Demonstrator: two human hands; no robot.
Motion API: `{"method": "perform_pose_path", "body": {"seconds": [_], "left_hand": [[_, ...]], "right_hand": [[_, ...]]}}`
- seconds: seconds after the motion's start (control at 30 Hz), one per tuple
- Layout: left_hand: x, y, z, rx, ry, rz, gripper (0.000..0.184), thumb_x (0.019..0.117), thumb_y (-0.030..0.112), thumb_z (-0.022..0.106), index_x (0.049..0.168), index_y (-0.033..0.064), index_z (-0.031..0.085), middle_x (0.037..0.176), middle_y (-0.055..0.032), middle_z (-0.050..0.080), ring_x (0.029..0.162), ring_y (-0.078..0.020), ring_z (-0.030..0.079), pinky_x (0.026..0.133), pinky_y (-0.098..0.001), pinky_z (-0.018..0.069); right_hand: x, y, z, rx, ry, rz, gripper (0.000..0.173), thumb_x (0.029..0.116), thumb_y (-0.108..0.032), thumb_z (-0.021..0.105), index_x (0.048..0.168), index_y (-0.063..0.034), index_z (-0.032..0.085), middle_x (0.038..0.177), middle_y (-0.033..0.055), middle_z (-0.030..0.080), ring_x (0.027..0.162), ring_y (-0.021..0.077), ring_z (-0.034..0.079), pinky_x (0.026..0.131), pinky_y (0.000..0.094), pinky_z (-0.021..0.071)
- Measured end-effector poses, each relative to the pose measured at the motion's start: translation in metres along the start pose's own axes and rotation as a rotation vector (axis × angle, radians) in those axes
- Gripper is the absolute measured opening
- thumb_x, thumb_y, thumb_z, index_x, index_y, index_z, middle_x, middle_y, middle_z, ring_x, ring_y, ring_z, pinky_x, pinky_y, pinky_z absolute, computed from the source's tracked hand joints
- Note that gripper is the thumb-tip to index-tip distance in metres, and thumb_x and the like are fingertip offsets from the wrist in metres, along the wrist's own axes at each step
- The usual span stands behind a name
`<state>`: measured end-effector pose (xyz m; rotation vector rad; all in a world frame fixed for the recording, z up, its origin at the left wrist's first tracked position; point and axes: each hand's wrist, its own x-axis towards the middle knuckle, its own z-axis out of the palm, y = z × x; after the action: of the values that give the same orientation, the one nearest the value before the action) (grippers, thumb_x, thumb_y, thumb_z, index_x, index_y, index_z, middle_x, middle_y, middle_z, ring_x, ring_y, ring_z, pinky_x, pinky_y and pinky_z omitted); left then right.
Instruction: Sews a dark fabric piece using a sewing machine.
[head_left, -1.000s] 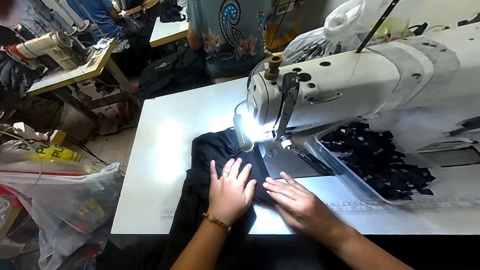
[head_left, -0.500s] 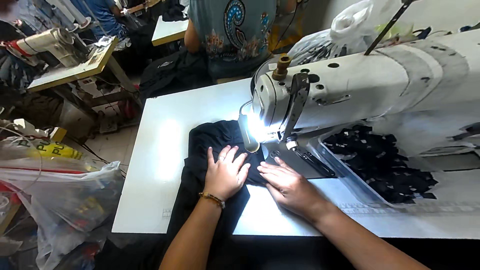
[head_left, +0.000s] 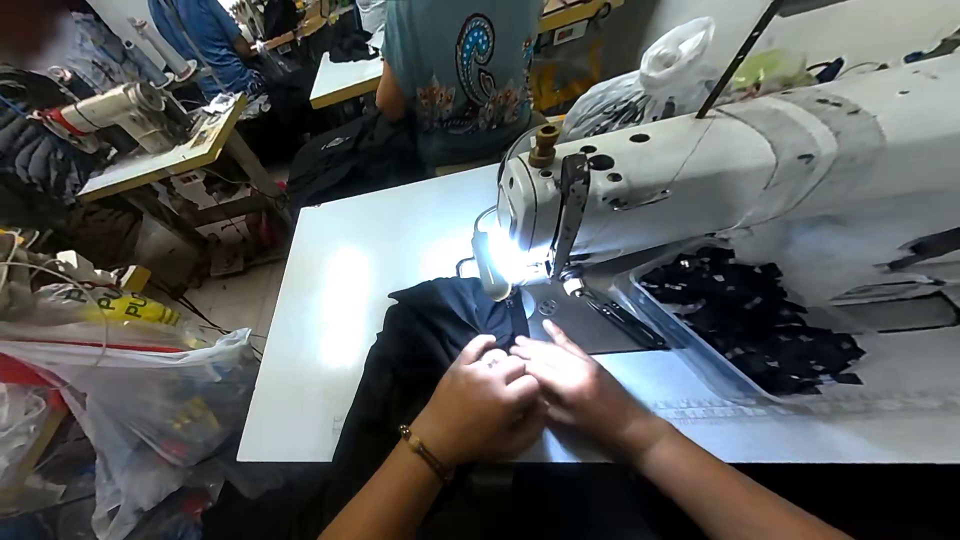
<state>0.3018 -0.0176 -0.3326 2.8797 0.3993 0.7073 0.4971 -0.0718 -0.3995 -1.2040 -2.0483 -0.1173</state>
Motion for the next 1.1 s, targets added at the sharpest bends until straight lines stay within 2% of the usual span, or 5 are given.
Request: {"method": "perform_pose_path", "body": {"seconds": [0.03, 0.1, 0.17, 0.4, 1.1], "left_hand": [[0.000, -0.001, 0.004, -0.008, -0.013, -0.065, 0.021, 0.0976, 0.028, 0.058, 0.088, 0.0152, 0.072, 0.091, 0.0005, 0.070, 0.102, -0.0166, 0.067, 0.118, -0.0513, 0.0353], [-0.005, -0.004, 0.014, 0.033, -0.106, -0.231, 0.038, 0.1053, 0.036, 0.043, 0.125, 0.0180, 0.071, 0.135, 0.0004, 0.067, 0.139, -0.0208, 0.052, 0.123, -0.0588, 0.0242], [-0.012, -0.006, 0.030, 0.139, -0.178, -0.357, 0.051, 0.1085, 0.043, 0.030, 0.147, 0.0234, 0.058, 0.153, 0.0027, 0.054, 0.148, -0.0210, 0.042, 0.124, -0.0578, 0.0223], [-0.019, -0.002, 0.048, 0.246, -0.134, -0.404, 0.053, 0.1081, 0.046, 0.031, 0.146, 0.0228, 0.059, 0.154, 0.0037, 0.054, 0.147, -0.0214, 0.043, 0.124, -0.0557, 0.0238], [0.016, -0.043, 0.037, 0.153, -0.223, -0.506, 0.052, 0.1083, 0.039, 0.033, 0.153, 0.0202, 0.051, 0.161, 0.0015, 0.045, 0.153, -0.0255, 0.033, 0.125, -0.0603, 0.0104]], "right_hand": [[-0.008, -0.005, -0.002, -0.005, 0.005, -0.008, 0.020, 0.0904, -0.012, 0.056, 0.092, -0.0030, 0.074, 0.109, 0.0126, 0.075, 0.117, 0.0286, 0.069, 0.113, 0.0564, 0.0436], [-0.026, -0.013, -0.008, -0.019, -0.012, 0.034, 0.023, 0.0927, -0.008, 0.051, 0.092, -0.0026, 0.073, 0.115, 0.0121, 0.075, 0.122, 0.0268, 0.067, 0.115, 0.0538, 0.0429], [-0.037, -0.014, -0.014, -0.018, -0.026, 0.061, 0.027, 0.0952, -0.009, 0.049, 0.098, -0.0035, 0.075, 0.119, 0.0115, 0.074, 0.127, 0.0265, 0.064, 0.117, 0.0524, 0.0408], [-0.036, -0.011, -0.017, -0.025, -0.050, 0.076, 0.028, 0.0946, -0.009, 0.048, 0.095, -0.0051, 0.076, 0.119, 0.0099, 0.074, 0.128, 0.0252, 0.064, 0.117, 0.0512, 0.0416], [0.007, 0.017, 0.000, -0.004, -0.045, 0.177, 0.027, 0.0911, -0.009, 0.052, 0.096, 0.0025, 0.076, 0.119, 0.0152, 0.074, 0.125, 0.0322, 0.065, 0.113, 0.0534, 0.0437]]}}
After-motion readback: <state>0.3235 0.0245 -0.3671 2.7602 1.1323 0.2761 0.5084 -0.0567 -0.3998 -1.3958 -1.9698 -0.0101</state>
